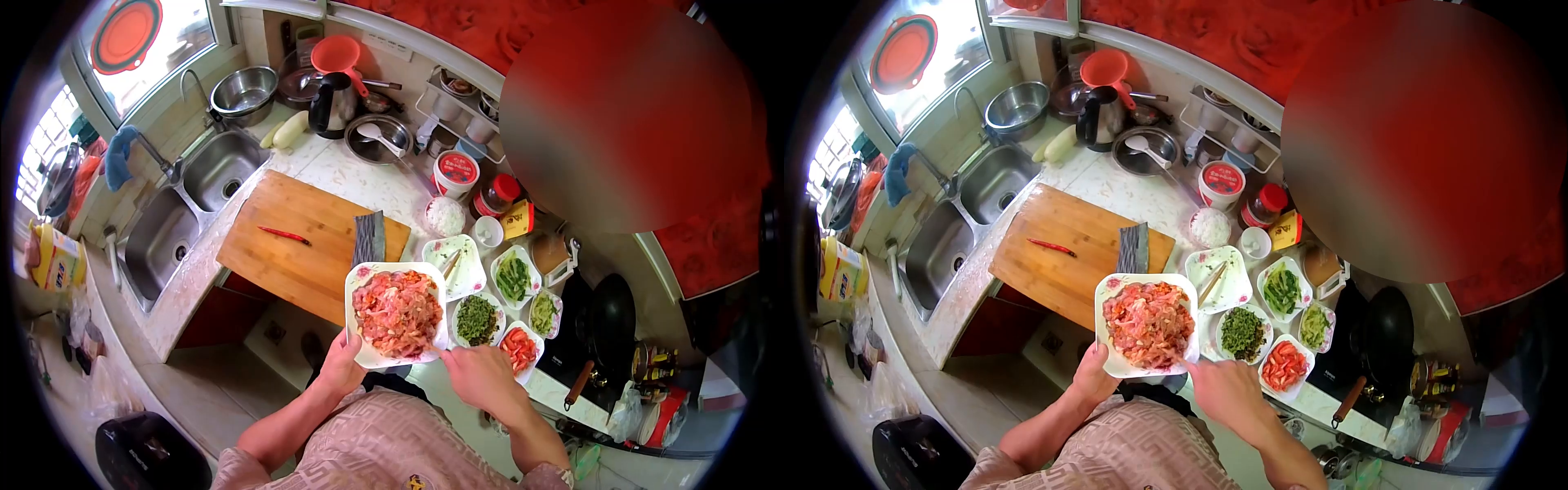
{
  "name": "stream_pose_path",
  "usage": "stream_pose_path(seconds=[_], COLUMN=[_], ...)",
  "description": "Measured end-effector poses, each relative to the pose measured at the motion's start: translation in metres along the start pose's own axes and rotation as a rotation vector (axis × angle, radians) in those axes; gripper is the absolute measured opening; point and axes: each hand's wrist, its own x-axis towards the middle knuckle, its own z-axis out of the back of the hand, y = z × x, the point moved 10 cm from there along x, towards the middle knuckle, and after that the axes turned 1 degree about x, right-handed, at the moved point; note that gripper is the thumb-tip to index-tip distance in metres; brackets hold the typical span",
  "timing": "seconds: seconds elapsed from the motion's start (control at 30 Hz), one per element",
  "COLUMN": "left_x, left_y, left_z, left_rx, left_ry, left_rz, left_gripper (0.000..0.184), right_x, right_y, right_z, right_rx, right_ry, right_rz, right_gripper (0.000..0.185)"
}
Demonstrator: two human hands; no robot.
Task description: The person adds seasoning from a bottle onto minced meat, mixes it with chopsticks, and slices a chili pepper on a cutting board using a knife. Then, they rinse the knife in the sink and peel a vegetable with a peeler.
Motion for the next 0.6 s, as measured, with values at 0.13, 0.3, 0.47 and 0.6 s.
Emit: stream_pose_path(seconds=[0.13, 0.3, 0.47, 0.6], left_x=[-0.003, -0.003, 0.001, 0.001], left_y=[0.004, -0.002, -0.009, -0.012], left_z=[0.001, -0.008, -0.013, -0.017], left_rx=[0.026, -0.035, -0.047, 0.006], left_ry=[0.033, 0.080, 0.096, 0.092], left_rz=[-0.012, -0.058, -0.042, -0.018], left_gripper=[0.078, 0.069, 0.070, 0.080], right_x=[0.020, -0.004, -0.016, -0.017], right_y=[0.005, 0.015, 0.012, 0.010], right_z=[-0.012, 0.007, 0.018, 0.029], right_rx=[0.085, 0.160, 0.188, 0.217], right_ry=[-0.148, -0.453, -0.575, -0.612], right_rz=[0.021, 0.076, 0.124, 0.165], right_gripper=[0.039, 0.032, 0.027, 0.025])
